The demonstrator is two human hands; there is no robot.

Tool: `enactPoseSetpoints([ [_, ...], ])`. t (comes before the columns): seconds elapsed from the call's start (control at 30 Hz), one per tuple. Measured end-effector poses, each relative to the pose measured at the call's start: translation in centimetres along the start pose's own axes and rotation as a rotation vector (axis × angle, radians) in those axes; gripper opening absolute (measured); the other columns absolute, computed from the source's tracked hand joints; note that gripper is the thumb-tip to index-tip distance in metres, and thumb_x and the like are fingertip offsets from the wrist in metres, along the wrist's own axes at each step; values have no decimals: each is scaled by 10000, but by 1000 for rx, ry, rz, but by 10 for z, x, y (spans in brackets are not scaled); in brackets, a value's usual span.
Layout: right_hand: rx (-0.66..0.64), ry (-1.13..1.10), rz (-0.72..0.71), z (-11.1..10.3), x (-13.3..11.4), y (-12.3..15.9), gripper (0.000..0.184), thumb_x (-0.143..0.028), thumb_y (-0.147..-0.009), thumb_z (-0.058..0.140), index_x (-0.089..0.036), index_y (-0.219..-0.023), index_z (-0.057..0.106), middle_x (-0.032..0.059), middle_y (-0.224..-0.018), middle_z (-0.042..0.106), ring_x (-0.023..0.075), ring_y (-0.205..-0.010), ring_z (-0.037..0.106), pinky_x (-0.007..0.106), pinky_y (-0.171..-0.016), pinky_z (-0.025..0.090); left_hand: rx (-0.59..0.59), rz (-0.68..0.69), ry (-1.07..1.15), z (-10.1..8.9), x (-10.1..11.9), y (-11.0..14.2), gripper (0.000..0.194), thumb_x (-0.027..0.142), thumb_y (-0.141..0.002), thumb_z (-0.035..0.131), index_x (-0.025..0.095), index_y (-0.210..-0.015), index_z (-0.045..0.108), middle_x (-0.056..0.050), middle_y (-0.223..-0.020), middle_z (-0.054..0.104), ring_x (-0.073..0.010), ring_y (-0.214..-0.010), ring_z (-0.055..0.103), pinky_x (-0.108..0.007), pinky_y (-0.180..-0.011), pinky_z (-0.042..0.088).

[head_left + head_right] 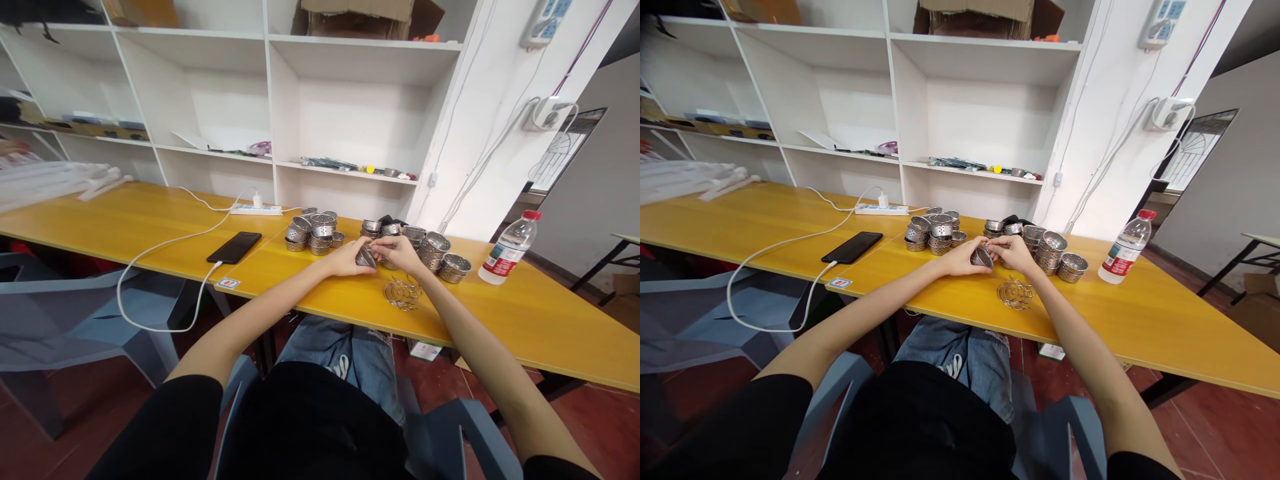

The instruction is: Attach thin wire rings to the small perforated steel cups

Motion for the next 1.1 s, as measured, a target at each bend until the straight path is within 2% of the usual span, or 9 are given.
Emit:
enactPoseSetpoints([
  [0.33, 11, 34, 0, -2, -7, 3, 370, -524, -738, 926, -176, -849, 869, 61, -688, 745, 210, -634, 654, 384, -705, 624, -4, -10, 0, -1, 3, 0, 931, 623, -804, 911, 226, -1542, 502, -206, -1491, 681, -398, -1388, 676, -577, -1194, 518],
  [0.73, -3, 8, 17, 0, -4, 3, 357, -511, -713, 939, -180, -827, 871, 62, -699, 765, 200, -625, 652, 363, -673, 611, -5, 4, -10, -1, 3, 0, 881, 610, -819, 898, 214, -1506, 513, -201, -1454, 696, -387, -1345, 695, -544, -1155, 540],
  [0.9, -48, -6, 5, 3, -7, 4, 358, -509, -729, 945, -179, -846, 877, 60, -706, 768, 192, -618, 655, 347, -651, 598, -11, -7, 19, -3, 8, 1, 876, 577, -810, 915, 213, -1495, 508, -190, -1424, 727, -377, -1315, 722, -524, -1136, 557],
  [1.0, -71, -34, 36, 6, -7, 6, 398, -536, -729, 949, -173, -879, 883, 47, -682, 754, 173, -582, 633, 323, -595, 563, -35, -28, 57, -3, 9, 2, 870, 553, -821, 914, 229, -1508, 489, -153, -1342, 777, -354, -1242, 764, -505, -1106, 575],
  [1.1, -91, -46, 61, 9, -4, 6, 459, -570, -707, 958, -165, -911, 891, 33, -652, 738, 146, -535, 590, 294, -529, 499, -31, -17, 75, -4, 11, 2, 865, 534, -812, 924, 247, -1504, 492, -131, -1323, 790, -344, -1250, 766, -501, -1123, 566],
])
Point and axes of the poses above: each hand's wrist, its own y-axis away from the middle knuckle, its own z-axis out of the palm, x = y × z, the point moved 4 cm from there along -y, towards the middle knuckle
